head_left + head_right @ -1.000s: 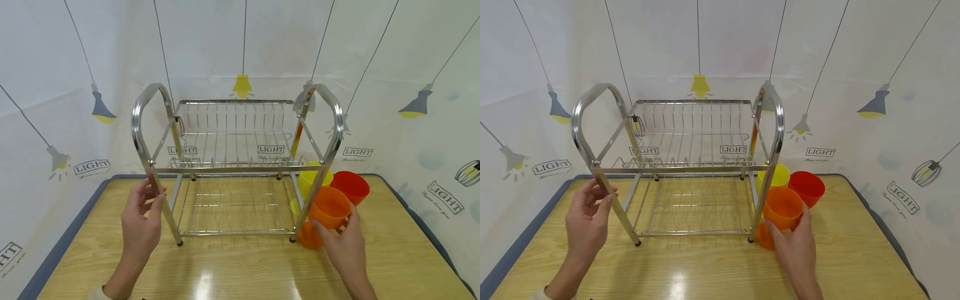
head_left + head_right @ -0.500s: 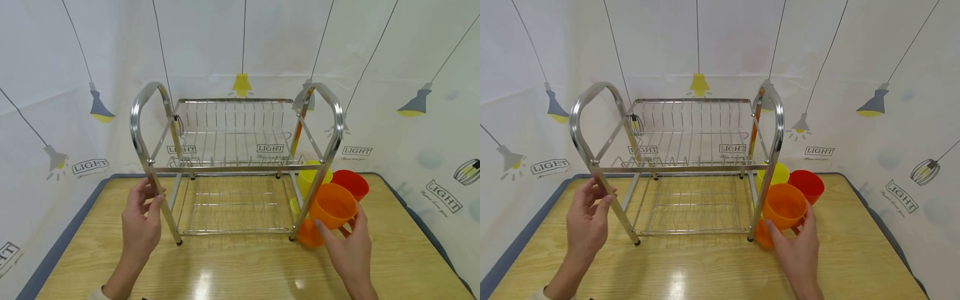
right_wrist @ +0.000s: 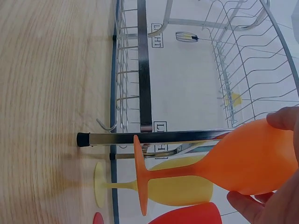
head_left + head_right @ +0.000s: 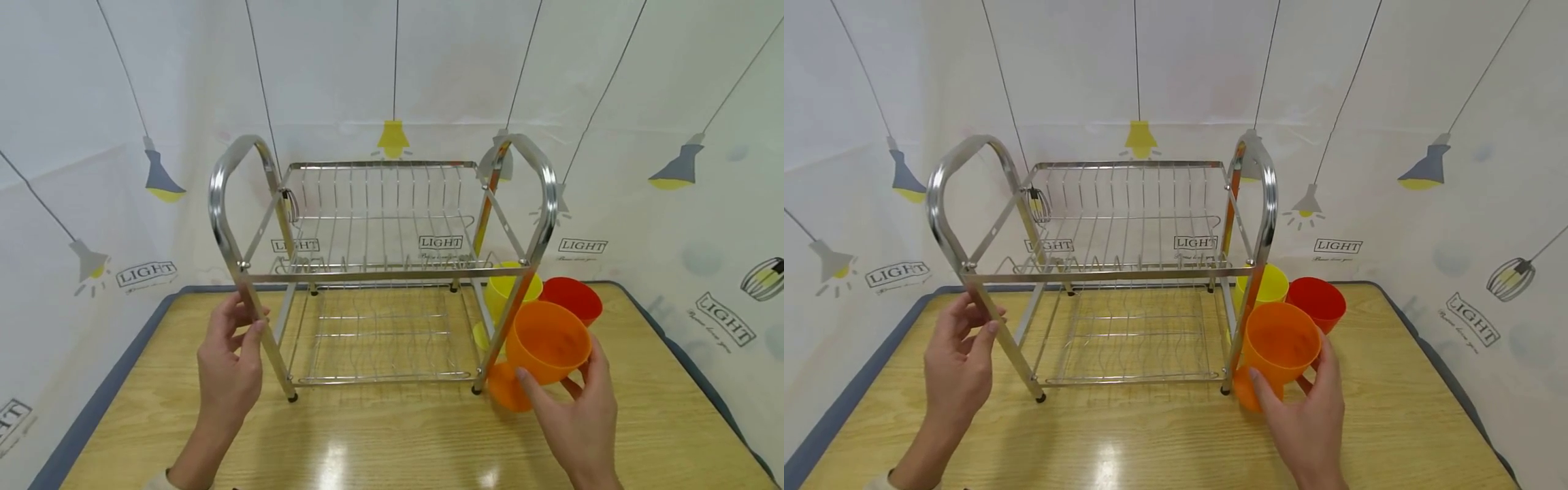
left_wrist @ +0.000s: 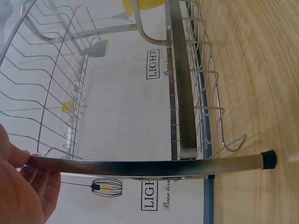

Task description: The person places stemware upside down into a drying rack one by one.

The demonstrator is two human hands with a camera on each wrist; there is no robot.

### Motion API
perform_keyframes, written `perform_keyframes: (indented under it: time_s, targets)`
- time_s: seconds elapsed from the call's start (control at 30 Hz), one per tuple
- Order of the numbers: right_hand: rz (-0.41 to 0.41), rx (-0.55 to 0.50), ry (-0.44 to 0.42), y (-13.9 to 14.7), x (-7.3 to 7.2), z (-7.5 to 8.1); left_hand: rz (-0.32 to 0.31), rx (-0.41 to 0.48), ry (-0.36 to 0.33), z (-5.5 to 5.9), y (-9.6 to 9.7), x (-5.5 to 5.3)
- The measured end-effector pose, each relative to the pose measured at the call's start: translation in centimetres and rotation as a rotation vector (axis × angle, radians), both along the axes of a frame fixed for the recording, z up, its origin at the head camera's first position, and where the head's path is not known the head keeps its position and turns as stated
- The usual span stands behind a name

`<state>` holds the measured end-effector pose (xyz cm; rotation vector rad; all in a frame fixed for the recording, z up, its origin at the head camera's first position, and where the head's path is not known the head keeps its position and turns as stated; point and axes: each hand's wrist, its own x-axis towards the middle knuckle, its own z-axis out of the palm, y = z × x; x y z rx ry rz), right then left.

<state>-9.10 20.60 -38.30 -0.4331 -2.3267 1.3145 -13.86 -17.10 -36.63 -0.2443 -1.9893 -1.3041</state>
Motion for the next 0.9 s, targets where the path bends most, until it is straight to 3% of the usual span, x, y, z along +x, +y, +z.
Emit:
perform_keyframes:
  time_s: [0.27, 0.47, 0.7, 0.9]
  targets:
    - [0.032, 0.008, 0.035, -0.9, 1.1, 0.5, -0.002, -0.004, -0.011, -0.1, -0.3, 0.1]
    - [0.059, 0.027, 0.04, -1.3, 1.3, 1.0, 0.003, -0.03, 0.018, -0.2, -0.2, -0.2]
    - [0.122, 0.017, 0.029, -1.9, 1.6, 1.9, -0.011, -0.041, 0.026, -0.2, 0.1, -0.6]
    - [0.192, 0.024, 0.033, -3.1, 1.5, 2.0, 0.023, -0.051, 0.071, -0.5, 0.0, -0.2]
